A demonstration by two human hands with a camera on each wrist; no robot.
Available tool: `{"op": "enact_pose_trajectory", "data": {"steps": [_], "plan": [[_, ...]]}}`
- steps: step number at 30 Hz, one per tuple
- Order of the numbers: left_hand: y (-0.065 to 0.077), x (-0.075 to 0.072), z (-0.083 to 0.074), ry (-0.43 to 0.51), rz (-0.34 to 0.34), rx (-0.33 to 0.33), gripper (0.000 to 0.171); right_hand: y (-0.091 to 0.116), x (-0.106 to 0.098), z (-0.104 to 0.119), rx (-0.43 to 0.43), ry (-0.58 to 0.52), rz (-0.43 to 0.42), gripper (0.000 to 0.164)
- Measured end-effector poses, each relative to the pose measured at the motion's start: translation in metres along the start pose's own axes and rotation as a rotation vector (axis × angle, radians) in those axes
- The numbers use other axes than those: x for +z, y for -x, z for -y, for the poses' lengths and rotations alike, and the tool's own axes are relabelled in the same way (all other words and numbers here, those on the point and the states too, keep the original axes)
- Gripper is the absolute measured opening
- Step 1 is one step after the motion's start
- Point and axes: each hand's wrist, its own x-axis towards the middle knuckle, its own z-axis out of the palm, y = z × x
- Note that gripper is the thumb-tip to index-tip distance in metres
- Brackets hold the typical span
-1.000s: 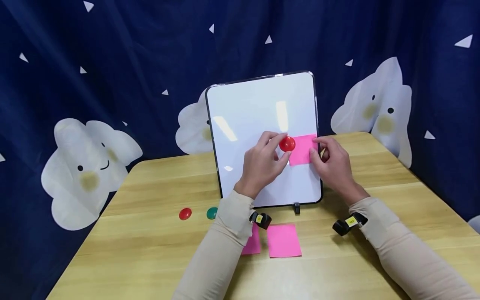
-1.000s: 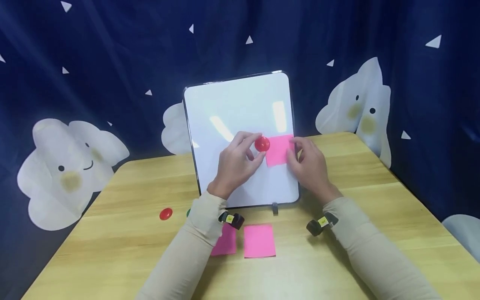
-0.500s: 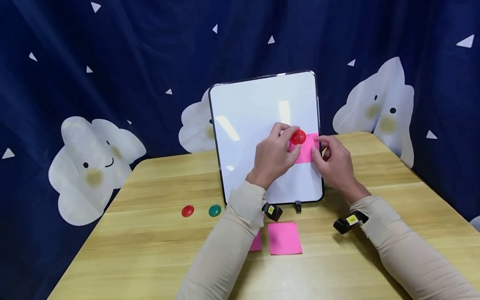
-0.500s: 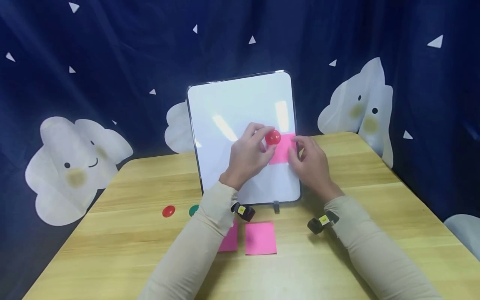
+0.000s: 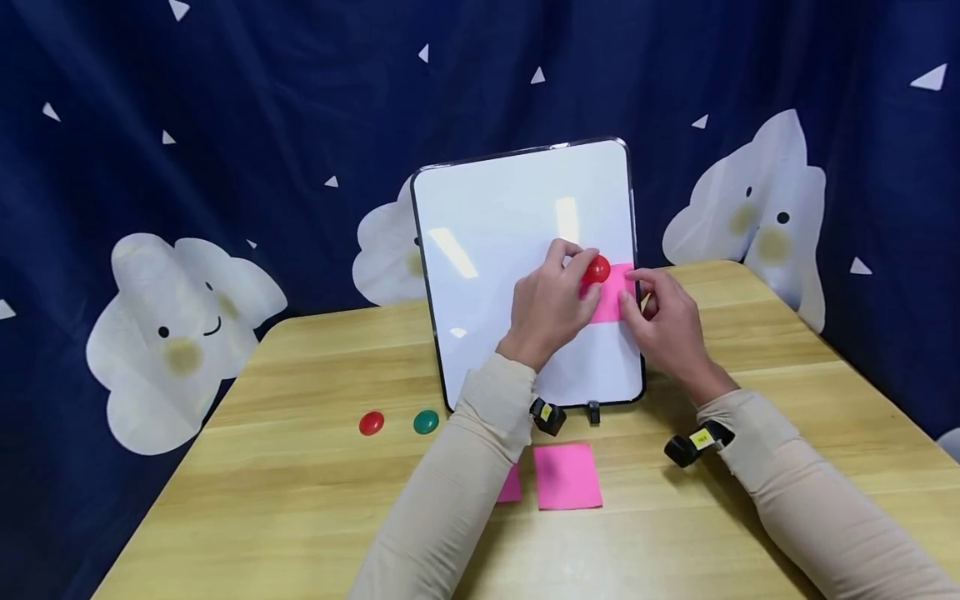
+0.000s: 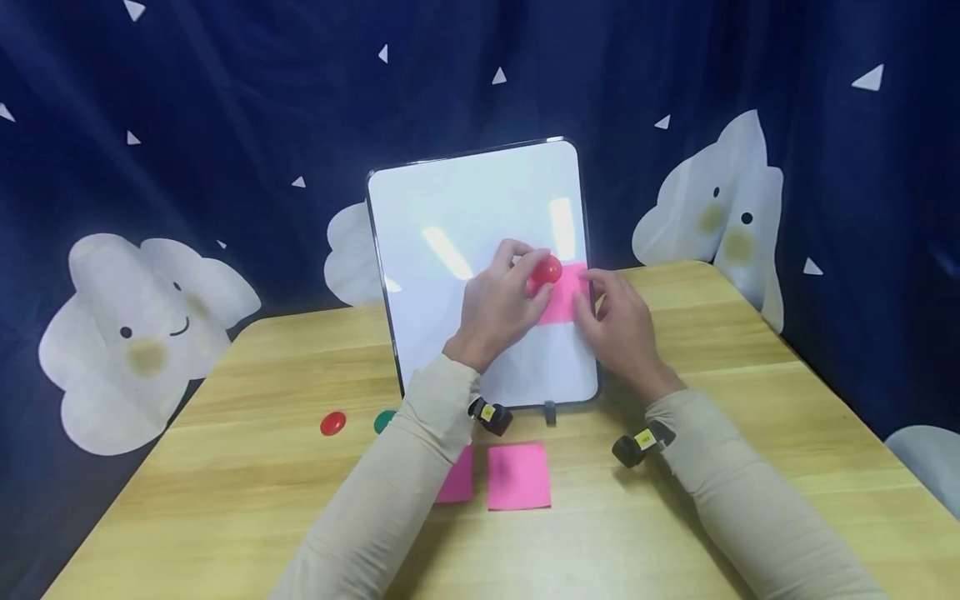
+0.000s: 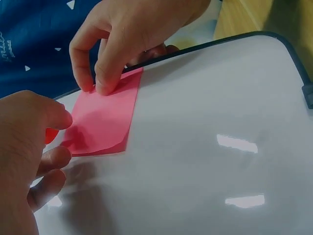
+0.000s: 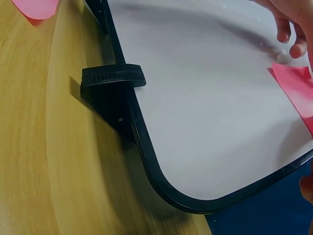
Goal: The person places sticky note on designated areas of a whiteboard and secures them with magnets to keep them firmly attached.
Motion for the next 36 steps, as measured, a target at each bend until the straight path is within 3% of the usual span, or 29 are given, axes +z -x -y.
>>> {"op": "enact_pose_trajectory", "data": {"steps": [11,24,36], "plan": [[-0.003,0.007,-0.001,-0.042,0.025,-0.015,0.039,-0.001,0.001,0.003,0.011,0.007,0.009,0.03],[-0.004,0.01,-0.008,-0.115,0.001,-0.002,0.034,-0.001,-0.001,0.006,0.021,0.031,0.02,0.03],[-0.002,0.01,-0.01,-0.135,-0.009,-0.032,0.035,-0.001,-0.001,0.004,0.006,0.033,0.021,0.031]]}}
